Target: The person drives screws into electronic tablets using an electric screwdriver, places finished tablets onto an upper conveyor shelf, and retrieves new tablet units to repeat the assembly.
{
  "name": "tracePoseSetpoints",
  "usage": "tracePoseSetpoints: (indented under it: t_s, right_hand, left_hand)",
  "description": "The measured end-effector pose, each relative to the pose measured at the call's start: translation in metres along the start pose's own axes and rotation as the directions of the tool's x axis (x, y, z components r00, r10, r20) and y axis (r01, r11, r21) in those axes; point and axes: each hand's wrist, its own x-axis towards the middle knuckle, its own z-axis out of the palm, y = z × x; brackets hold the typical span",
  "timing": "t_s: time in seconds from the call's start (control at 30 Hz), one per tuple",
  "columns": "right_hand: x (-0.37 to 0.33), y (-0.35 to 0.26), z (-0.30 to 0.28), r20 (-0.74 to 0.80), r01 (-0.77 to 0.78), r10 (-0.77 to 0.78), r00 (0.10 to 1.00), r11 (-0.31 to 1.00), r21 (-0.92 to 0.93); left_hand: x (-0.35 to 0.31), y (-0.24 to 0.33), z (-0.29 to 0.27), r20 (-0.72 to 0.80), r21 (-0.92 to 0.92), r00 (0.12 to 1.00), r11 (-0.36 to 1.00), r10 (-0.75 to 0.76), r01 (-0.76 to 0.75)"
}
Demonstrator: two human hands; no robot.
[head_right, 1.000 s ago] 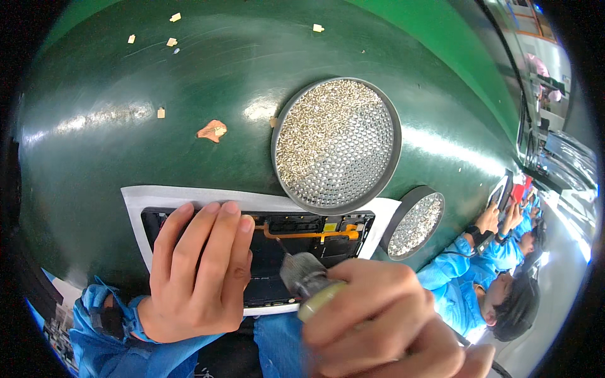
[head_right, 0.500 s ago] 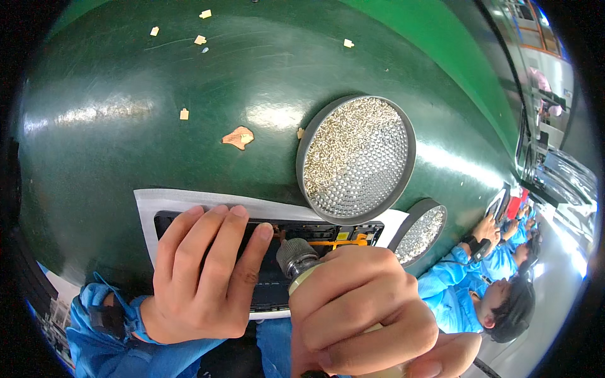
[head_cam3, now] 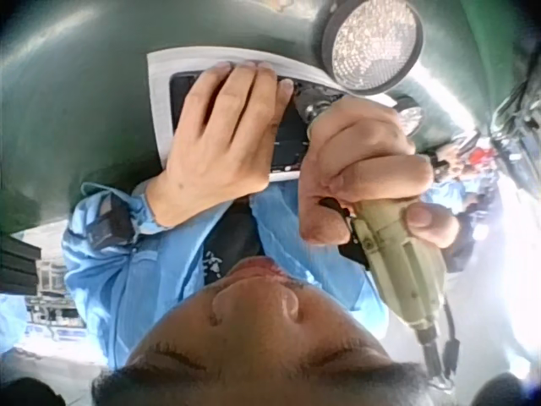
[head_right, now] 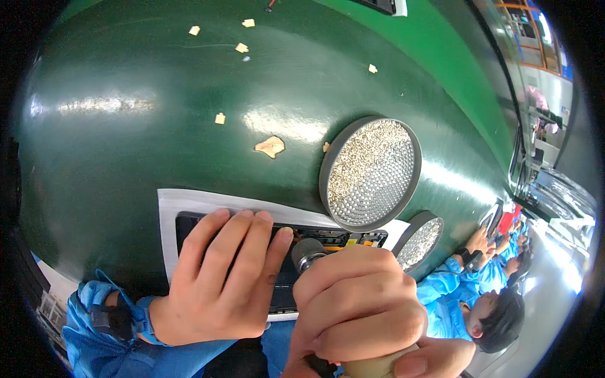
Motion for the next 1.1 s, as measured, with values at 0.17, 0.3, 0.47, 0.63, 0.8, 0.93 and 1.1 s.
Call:
tracePoseSetpoints:
  t_s: [0.17,0.3,0.47,0.63,0.8,0.93,1.1]
  right_hand:
    - [-0.007,0.005,-0.001,-0.042,0.041,-0.039,0.998,0.998,0.051]
    - [0.004,0.003,-0.004,0.047,0.000,-0.002,0.999,0.998,0.059]
    - [-0.004,-0.036,-0.024,-0.229,-0.040,0.022,0.973,0.996,-0.076]
    - [-0.007,-0.031,-0.058,-0.335,0.005,-0.043,0.941,0.993,-0.115]
    - [-0.012,-0.011,-0.067,-0.291,0.011,-0.023,0.956,0.999,-0.042]
    - [-0.011,-0.003,-0.067,-0.297,-0.017,0.010,0.955,1.000,-0.023]
    - [-0.012,0.002,-0.066,-0.331,-0.032,0.018,0.943,0.999,-0.036]
  left_hand:
    - [0.001,0.002,-0.010,0.054,-0.044,0.997,0.998,-0.052,0.055]
    - [0.005,0.001,-0.012,0.053,-0.074,0.998,0.996,-0.038,0.042]
    - [0.003,-0.002,-0.013,0.106,-0.098,0.994,0.995,0.000,0.011]
    - [0.006,-0.003,-0.015,0.104,-0.056,0.995,0.998,0.001,0.005]
    - [0.011,-0.002,-0.014,0.133,-0.019,0.991,1.000,0.021,-0.018]
    - [0.011,-0.005,-0.014,0.141,-0.002,0.990,1.000,0.024,-0.024]
    - [0.013,-0.004,-0.012,0.140,0.009,0.990,0.999,0.032,-0.033]
